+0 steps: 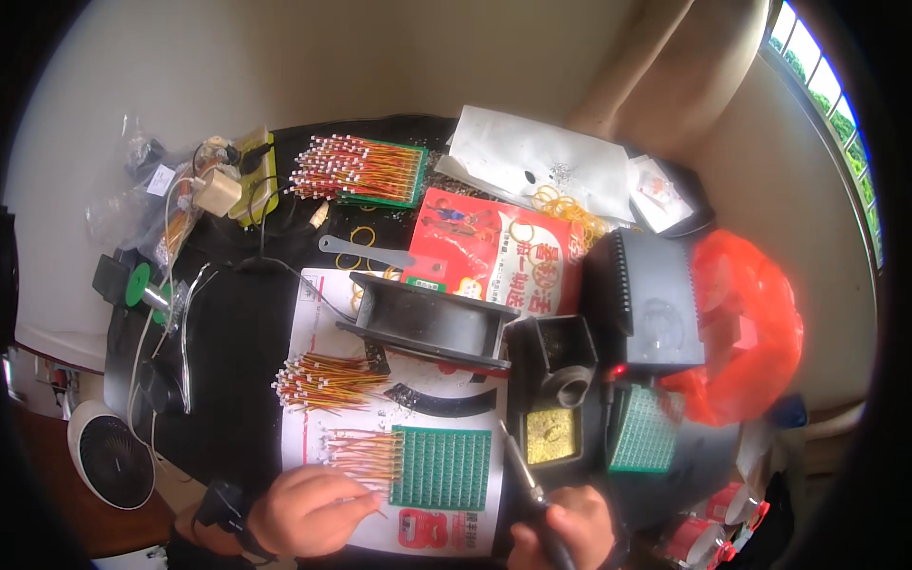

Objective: Solder small electronic components onto a green PCB at an assembly station.

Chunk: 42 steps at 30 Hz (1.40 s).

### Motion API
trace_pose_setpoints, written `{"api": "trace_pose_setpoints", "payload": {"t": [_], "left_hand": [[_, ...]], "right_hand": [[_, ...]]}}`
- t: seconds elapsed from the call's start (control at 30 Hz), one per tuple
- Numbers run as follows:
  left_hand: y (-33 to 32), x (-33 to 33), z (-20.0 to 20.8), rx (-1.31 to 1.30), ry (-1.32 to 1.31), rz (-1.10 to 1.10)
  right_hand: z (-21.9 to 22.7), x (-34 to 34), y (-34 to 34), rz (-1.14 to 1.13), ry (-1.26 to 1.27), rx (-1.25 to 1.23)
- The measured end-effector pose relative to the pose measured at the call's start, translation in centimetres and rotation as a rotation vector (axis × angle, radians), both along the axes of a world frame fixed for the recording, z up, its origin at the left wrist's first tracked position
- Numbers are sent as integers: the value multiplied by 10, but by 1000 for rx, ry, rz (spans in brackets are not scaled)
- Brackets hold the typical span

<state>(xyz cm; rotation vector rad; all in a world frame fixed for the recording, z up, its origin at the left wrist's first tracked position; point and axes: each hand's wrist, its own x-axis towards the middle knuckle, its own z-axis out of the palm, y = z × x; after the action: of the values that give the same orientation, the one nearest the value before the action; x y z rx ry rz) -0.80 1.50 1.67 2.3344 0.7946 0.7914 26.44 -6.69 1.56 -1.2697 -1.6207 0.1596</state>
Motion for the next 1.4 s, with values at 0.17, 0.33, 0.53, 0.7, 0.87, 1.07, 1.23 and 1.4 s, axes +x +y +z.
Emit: {"api": "trace_pose_setpoints", "payload": {"t": [0.17, 0.33, 0.53, 0.7, 0.87, 1.07, 1.23, 1.4], "left_hand": [[-14, -6, 7, -24, 58, 29], [-18, 4, -2, -47, 50, 140], [-22, 8, -15, 75, 76, 176], [-18, 10, -20, 50, 97, 127], [-15, 7, -22, 28, 79, 139], [-11, 13, -17, 20, 78, 134], [-12, 12, -18, -21, 89, 152], [-13, 12, -18, 1, 90, 138]], "right_hand": [[-7, -6, -4, -8, 86, -10], [-3, -23, -19, -11, 199, -198], [-16, -44, 1, 98, 212, -42], [-13, -43, 4, 144, 264, -111], [-14, -49, 6, 177, 137, -68], [-8, -41, 7, 212, 130, -148], [-8, -43, 8, 217, 105, -177], [-8, -43, 8, 217, 82, -173]]}}
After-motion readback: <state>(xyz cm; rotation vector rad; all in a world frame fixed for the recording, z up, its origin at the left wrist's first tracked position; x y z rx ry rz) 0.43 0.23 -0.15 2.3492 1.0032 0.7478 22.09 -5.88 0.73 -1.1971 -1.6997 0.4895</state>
